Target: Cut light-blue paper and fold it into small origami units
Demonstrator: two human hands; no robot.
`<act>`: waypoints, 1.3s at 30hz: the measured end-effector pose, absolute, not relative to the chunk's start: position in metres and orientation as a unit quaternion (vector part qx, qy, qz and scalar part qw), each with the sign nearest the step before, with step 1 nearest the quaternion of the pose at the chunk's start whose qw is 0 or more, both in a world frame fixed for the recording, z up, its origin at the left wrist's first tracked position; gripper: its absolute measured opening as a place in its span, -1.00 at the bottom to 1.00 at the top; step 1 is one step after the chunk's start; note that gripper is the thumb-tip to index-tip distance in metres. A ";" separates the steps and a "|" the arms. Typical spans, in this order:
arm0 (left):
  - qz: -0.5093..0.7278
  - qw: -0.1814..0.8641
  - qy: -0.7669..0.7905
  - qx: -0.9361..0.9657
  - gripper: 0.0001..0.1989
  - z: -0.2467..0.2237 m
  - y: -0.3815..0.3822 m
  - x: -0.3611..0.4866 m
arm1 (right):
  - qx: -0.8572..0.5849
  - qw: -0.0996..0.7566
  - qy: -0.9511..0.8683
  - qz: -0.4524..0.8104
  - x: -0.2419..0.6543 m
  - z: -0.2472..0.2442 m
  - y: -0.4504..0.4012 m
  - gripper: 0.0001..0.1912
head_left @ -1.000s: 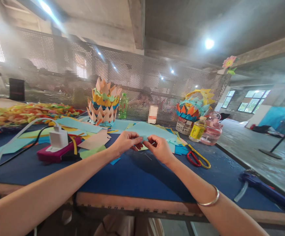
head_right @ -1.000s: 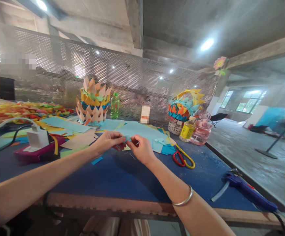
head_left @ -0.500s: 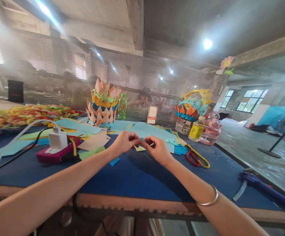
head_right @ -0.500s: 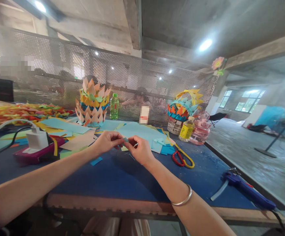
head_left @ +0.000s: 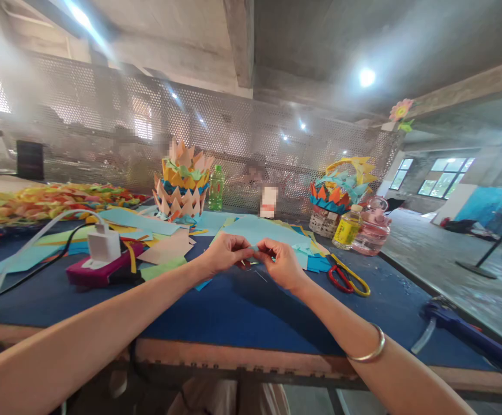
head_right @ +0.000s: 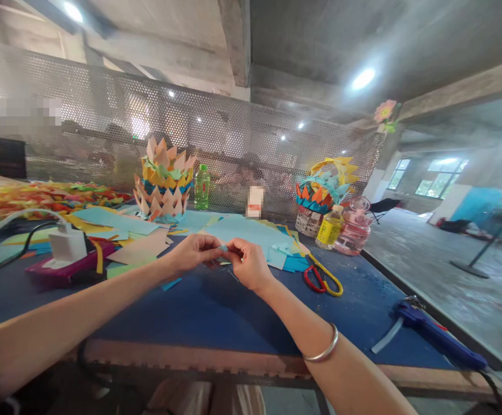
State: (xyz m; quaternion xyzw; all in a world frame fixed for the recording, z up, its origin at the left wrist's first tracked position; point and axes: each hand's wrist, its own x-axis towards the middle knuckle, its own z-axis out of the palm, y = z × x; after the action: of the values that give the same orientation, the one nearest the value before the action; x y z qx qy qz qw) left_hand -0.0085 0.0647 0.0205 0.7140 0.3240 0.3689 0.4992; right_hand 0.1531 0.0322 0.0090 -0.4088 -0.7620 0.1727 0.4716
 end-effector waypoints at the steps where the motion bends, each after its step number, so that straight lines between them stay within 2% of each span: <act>1: 0.371 0.497 0.331 0.711 -0.75 0.020 0.065 -0.009 | -0.414 0.471 -0.759 0.178 0.153 0.008 0.033 -0.87; 9: 0.391 0.463 0.323 0.727 -0.77 0.018 0.066 -0.008 | -0.421 0.475 -0.754 0.169 0.153 0.009 0.033 -0.87; 18: 0.416 0.434 0.348 0.719 -0.83 0.017 0.071 -0.010 | -0.445 0.462 -0.743 0.189 0.153 0.006 0.035 -0.76; 35: 0.398 0.518 0.330 0.682 -0.75 0.017 0.071 -0.012 | -0.437 0.485 -0.728 0.210 0.156 0.001 0.041 -0.76; 39: 0.408 0.533 0.341 0.659 -0.66 0.024 0.067 -0.012 | -0.435 0.484 -0.726 0.223 0.156 0.002 0.041 -0.81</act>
State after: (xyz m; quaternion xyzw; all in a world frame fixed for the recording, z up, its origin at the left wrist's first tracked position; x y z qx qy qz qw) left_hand -0.0121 0.0671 0.0237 0.6588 0.3408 0.4076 0.5326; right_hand 0.1559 0.0406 0.0017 -0.4354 -0.7256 0.2225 0.4842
